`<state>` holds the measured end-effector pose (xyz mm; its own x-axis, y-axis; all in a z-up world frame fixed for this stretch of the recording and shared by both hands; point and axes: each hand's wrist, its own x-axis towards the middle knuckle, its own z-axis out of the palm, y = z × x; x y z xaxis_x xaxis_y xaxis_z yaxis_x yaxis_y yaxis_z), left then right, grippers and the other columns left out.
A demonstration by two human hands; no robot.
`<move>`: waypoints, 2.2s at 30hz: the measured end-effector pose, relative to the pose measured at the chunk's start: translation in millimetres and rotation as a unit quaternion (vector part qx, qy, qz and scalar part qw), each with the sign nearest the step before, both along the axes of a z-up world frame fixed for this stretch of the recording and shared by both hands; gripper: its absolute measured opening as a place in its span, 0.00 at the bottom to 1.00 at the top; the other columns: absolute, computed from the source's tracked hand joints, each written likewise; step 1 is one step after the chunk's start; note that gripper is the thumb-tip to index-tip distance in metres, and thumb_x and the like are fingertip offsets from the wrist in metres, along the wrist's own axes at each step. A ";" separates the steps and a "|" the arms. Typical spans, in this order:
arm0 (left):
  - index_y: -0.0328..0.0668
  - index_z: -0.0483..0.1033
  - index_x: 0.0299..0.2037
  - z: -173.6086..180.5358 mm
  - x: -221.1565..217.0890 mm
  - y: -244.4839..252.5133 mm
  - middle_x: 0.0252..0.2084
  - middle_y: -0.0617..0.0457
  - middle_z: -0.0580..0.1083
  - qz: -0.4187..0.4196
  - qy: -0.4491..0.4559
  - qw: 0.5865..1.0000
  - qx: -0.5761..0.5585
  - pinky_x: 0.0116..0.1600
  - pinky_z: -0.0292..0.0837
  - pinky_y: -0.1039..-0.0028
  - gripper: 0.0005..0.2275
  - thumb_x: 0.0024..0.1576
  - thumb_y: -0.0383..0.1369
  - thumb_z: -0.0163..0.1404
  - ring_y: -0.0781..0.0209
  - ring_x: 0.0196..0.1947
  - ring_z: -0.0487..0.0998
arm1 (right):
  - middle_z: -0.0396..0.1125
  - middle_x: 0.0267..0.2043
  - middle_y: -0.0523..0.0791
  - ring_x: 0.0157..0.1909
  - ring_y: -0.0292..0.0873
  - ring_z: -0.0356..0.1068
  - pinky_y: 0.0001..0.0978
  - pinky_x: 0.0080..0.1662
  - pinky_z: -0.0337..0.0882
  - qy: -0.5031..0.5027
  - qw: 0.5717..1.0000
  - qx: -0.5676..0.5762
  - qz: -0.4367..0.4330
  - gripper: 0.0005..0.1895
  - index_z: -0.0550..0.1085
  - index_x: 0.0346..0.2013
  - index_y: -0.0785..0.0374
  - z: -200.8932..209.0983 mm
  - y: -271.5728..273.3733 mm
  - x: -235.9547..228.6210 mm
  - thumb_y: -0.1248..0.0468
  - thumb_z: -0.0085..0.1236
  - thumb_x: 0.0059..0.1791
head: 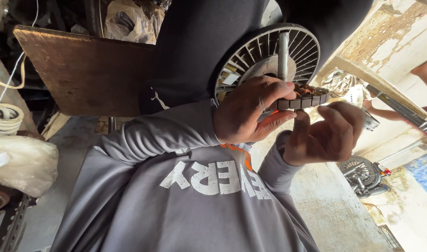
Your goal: The person repairs a fan motor armature while seated, working on their lap. They fit small insulating pieces into the copper-wound stator slots, cut strips of insulating material with scissors, and use a screwdriver on the motor assembly, picking up and positioning small components one at a time.
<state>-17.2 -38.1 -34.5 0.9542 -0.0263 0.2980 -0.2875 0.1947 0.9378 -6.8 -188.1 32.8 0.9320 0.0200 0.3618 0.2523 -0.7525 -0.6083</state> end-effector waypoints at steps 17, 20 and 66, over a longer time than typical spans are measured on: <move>0.36 0.67 0.42 -3.1 19.8 0.8 0.44 0.45 0.73 0.084 -0.113 0.989 0.048 0.46 0.77 0.64 0.10 0.63 0.26 0.58 0.49 0.45 0.79 | 0.72 0.41 0.56 0.48 0.49 0.75 0.34 0.45 0.76 0.145 0.955 0.218 0.143 0.13 0.77 0.42 0.70 -7.5 -36.4 21.6 0.69 0.70 0.46; 0.40 0.65 0.42 -5.6 19.6 -4.3 0.44 0.44 0.73 0.111 -0.118 0.986 0.035 0.43 0.77 0.65 0.10 0.64 0.25 0.57 0.49 0.44 0.80 | 0.72 0.39 0.55 0.45 0.48 0.74 0.32 0.42 0.75 0.155 0.952 0.219 0.145 0.13 0.77 0.41 0.68 -6.0 -34.5 23.2 0.68 0.71 0.45; 0.38 0.63 0.57 -7.4 17.2 9.2 0.53 0.50 0.77 -0.045 0.076 0.989 -0.120 0.63 0.74 0.67 0.22 0.60 0.31 0.65 0.60 0.55 0.72 | 0.74 0.41 0.53 0.46 0.47 0.74 0.31 0.45 0.75 0.170 0.946 0.234 0.147 0.11 0.78 0.40 0.68 -8.5 -39.4 26.1 0.75 0.67 0.44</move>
